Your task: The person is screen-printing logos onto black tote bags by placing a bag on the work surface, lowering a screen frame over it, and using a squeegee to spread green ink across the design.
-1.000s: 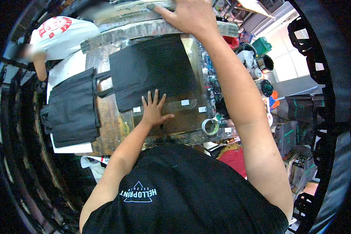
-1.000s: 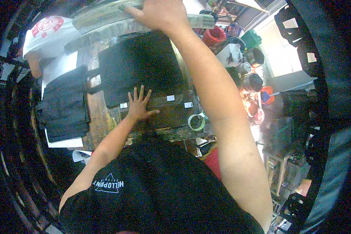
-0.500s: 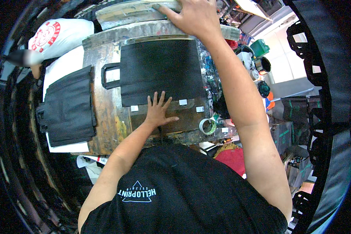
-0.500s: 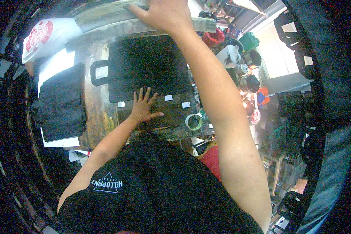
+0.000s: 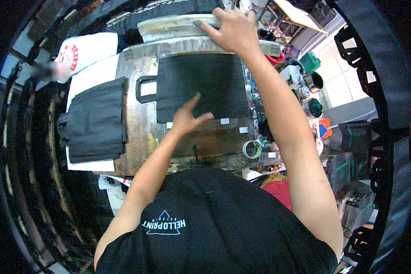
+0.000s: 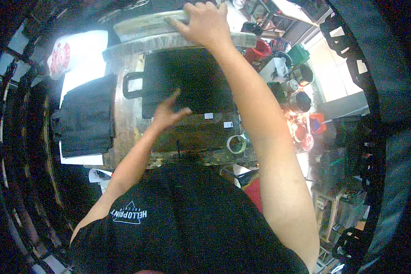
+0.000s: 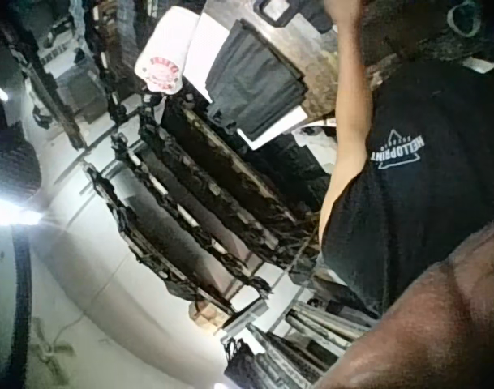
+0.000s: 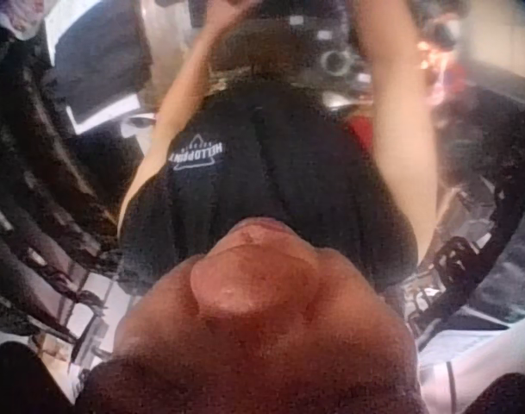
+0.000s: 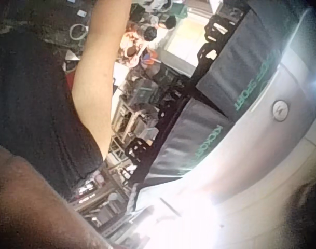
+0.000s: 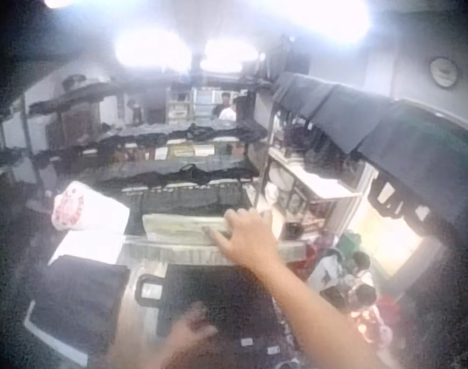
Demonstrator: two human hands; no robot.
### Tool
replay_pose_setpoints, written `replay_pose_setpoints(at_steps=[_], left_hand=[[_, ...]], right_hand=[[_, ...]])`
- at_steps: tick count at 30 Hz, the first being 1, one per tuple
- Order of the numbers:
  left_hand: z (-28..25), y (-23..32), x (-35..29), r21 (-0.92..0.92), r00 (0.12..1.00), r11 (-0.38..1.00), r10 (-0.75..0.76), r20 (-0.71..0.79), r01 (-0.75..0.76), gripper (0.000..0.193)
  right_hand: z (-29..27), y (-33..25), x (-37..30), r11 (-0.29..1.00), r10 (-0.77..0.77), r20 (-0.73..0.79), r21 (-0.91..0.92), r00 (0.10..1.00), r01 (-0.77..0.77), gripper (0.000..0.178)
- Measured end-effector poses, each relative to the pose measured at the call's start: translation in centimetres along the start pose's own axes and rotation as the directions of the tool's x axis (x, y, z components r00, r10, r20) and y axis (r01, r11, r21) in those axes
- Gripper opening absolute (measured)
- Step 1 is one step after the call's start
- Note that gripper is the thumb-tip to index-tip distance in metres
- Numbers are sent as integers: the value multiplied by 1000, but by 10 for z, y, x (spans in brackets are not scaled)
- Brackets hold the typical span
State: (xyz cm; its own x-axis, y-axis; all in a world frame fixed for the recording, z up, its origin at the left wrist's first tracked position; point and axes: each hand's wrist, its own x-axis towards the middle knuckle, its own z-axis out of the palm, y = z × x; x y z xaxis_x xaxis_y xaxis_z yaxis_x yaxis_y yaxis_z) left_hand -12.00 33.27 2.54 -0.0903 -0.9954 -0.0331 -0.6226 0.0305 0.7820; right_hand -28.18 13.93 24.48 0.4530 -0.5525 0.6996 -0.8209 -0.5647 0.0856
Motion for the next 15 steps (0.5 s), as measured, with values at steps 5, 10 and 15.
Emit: replay_pose_setpoints(at_steps=[5, 10, 15], left_hand=[[-105, 38, -20, -965, 957, 202, -199, -210, -169, 105], [-61, -10, -79, -980, 840, -99, -505, 199, 173, 123], [-15, -60, -86, -960, 847, -40, -462, 264, 277, 122]], right_hand=[[-7, -25, -89, 998, -37, 222, 49, 974, 27, 52], [26, -62, -186, 998, -31, 512, -36, 859, 58, 67], [66, -54, -211, 988, -29, 605, 136, 796, -67, 52]])
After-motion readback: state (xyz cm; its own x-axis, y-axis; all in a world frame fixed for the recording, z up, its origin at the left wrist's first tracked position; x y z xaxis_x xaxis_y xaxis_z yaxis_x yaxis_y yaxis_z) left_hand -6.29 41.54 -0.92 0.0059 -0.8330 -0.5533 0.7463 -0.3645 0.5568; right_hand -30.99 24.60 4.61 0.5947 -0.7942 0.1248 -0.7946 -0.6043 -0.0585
